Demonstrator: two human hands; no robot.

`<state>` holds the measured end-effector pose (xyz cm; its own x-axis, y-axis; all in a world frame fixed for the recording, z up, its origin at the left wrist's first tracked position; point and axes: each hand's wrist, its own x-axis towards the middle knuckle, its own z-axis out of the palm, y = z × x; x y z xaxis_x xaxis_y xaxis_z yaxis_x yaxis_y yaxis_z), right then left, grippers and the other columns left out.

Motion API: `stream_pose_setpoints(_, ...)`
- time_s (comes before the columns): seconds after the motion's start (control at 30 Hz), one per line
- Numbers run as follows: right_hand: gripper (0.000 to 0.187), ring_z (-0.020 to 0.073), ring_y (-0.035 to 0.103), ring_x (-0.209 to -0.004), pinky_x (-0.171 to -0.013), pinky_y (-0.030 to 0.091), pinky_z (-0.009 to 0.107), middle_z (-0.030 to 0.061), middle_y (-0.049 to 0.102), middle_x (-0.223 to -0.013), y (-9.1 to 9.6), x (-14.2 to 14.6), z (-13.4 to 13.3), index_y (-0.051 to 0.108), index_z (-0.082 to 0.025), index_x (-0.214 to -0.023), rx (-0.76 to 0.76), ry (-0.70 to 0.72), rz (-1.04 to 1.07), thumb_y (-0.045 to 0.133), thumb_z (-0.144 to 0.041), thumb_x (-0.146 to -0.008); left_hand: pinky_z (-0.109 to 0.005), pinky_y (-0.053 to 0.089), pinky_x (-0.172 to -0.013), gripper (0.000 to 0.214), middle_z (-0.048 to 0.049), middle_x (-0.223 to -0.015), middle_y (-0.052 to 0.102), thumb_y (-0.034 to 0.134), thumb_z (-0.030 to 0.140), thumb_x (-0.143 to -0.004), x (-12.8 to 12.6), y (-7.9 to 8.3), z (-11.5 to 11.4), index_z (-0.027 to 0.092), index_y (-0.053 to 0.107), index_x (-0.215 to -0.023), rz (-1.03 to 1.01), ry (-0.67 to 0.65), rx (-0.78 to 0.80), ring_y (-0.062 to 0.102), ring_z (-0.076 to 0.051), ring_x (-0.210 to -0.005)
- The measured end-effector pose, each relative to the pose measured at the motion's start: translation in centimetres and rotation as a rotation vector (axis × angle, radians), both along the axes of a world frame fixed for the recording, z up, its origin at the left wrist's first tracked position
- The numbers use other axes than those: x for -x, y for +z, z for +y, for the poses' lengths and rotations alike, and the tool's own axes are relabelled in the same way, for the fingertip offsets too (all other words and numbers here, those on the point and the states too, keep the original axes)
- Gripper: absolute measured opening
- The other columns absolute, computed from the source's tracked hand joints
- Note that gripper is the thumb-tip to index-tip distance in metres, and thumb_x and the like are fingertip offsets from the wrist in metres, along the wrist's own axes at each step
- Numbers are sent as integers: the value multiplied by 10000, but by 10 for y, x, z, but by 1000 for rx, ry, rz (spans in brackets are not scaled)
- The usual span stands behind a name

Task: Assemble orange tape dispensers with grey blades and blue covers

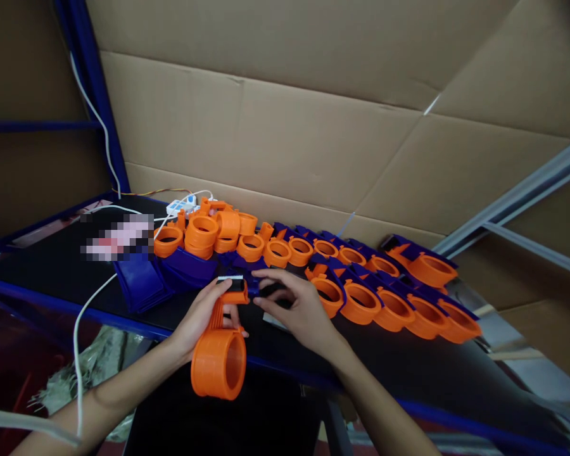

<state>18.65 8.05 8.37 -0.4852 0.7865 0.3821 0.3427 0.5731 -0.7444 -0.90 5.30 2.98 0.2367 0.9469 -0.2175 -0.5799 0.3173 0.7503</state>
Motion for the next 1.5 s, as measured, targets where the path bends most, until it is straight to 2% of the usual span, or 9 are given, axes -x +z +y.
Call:
stream_pose_setpoints(0.13,407,144,689,-852,-748,625,285,56,683,-1107,-1,2,1,622,-250,-1271,85,38,31,688,-245,-869,-414,612,-577,379,32,-573,648,661,454,-851,-1,2,-2,230,466,-1086,-8,4,6,606,-158,-413)
stream_pose_setpoints(0.3,411,166,687,-934,-774,620,295,50,702,-1078,-4,5,4,632,-259,-1270,9,53,-47,690,-214,-866,-403,613,-588,367,38,-559,628,670,434,-846,0,3,-2,227,487,-1088,-22,-12,-27,617,-159,-440)
stream_pose_setpoints(0.5,407,174,693,-918,-770,612,299,52,709,-1049,-7,2,3,645,-259,-1264,-53,42,-115,697,-203,-864,-370,613,-612,382,40,-572,627,724,239,-768,-1,2,-2,209,536,-1099,7,-31,-85,636,-154,-489)
stream_pose_setpoints(0.73,420,189,682,-1029,-891,586,342,61,685,-1215,-2,3,2,628,-293,-1296,-153,94,-145,659,-183,-892,-355,612,-619,328,58,-570,605,701,271,-788,-2,5,-5,205,552,-1073,31,-11,-101,606,-127,-463)
stream_pose_setpoints(0.93,409,179,695,-969,-824,596,308,51,709,-1139,-6,5,3,638,-287,-1287,-118,61,-127,664,-191,-890,-360,614,-613,337,64,-544,590,703,278,-784,-2,3,-2,202,553,-1076,45,-18,-88,603,-132,-458)
stream_pose_setpoints(1.13,366,150,683,-838,-714,585,249,25,698,-971,-13,6,-3,664,-284,-1246,-96,-30,-109,690,-239,-883,-369,612,-618,296,58,-568,602,682,250,-795,-2,2,-5,210,539,-1052,52,-15,-95,611,-133,-475)
stream_pose_setpoints(1.4,443,181,677,-1022,-888,591,339,51,662,-1233,-5,1,-7,584,-318,-1343,-128,58,-104,637,-206,-918,-378,615,-627,269,53,-563,604,684,258,-818,-3,2,-6,212,529,-1033,23,-36,-120,616,-137,-483)
stream_pose_setpoints(1.5,395,190,664,-1080,-889,597,331,50,647,-1269,1,-4,-6,619,-304,-1300,-91,47,-88,636,-212,-916,-389,619,-620,269,46,-575,612,687,261,-826,-2,1,-3,202,531,-1038,18,-35,-111,611,-134,-477)
